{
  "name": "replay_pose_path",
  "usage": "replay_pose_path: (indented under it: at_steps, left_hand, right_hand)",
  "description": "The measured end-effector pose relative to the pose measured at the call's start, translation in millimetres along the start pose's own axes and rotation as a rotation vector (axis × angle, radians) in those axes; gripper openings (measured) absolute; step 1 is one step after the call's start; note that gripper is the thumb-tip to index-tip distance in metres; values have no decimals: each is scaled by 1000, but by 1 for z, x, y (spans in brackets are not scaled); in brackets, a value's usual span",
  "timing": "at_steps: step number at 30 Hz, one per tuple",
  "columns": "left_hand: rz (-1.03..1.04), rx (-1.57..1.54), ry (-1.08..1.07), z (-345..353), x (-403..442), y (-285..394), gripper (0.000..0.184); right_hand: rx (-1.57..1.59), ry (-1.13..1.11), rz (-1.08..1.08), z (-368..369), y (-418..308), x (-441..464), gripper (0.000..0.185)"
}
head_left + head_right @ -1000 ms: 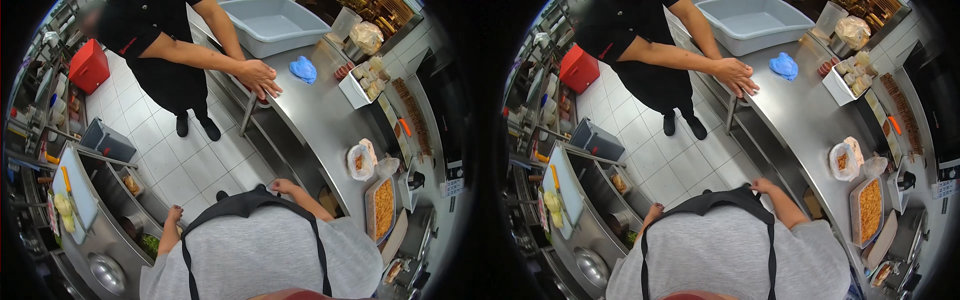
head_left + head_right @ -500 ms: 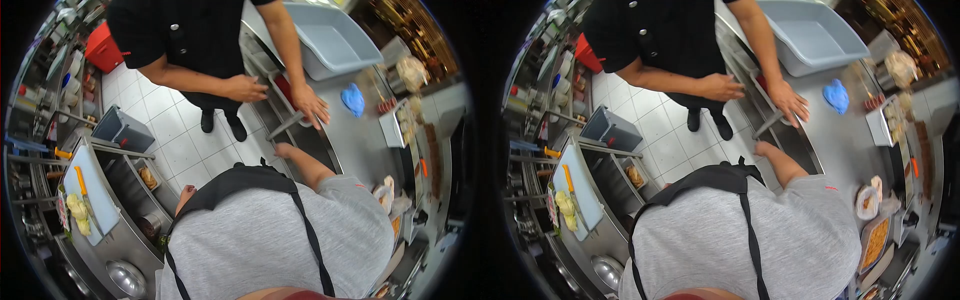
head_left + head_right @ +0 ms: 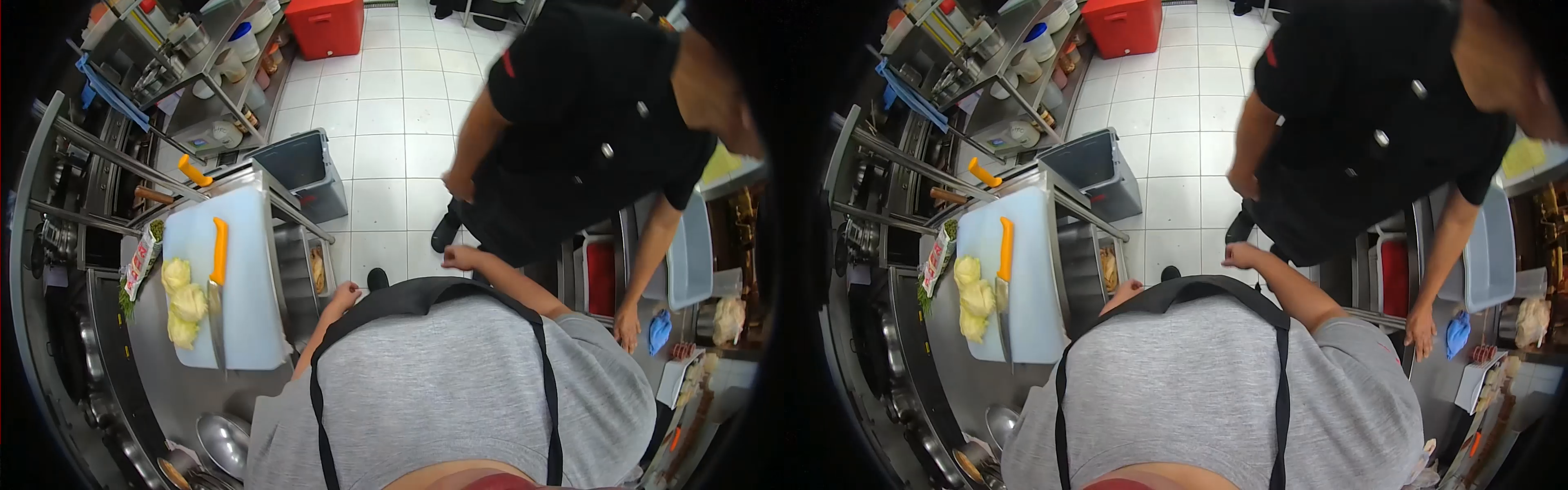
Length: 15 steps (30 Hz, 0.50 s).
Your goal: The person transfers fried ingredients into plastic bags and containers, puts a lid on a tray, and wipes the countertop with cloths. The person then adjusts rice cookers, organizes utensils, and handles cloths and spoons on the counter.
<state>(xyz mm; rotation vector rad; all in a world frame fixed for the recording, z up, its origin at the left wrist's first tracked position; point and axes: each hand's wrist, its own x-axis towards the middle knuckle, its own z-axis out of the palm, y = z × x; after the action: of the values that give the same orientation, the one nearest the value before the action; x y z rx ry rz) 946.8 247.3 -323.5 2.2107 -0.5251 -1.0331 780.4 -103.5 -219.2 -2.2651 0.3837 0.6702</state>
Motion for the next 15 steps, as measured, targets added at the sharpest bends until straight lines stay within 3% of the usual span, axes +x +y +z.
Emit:
replay_pose_path:
  at_steps: [2, 3, 9, 12, 14, 15]
  left_hand:
    - [139, 182, 206, -35, 42, -4, 25]
    - [145, 184, 206, -56, 59, 7, 25]
    - [-21, 62, 115, -133, 133, 149, 15]
    - [77, -94, 144, -133, 174, 179, 11]
    - [291, -92, 136, -124, 207, 187, 20]
    - [317, 11, 17, -132, 220, 197, 29]
  right_hand:
    - [-134, -205, -63, -6, -24, 19, 35]
    - [-71, -265, -81, -15, -39, 27, 37]
    - [26, -62, 2, -71, -80, 88, 36]
    - [-5, -68, 12, -103, -71, 123, 38]
    - [-76, -121, 60, -126, -55, 151, 39]
    - [-75, -99, 61, -136, -45, 166, 40]
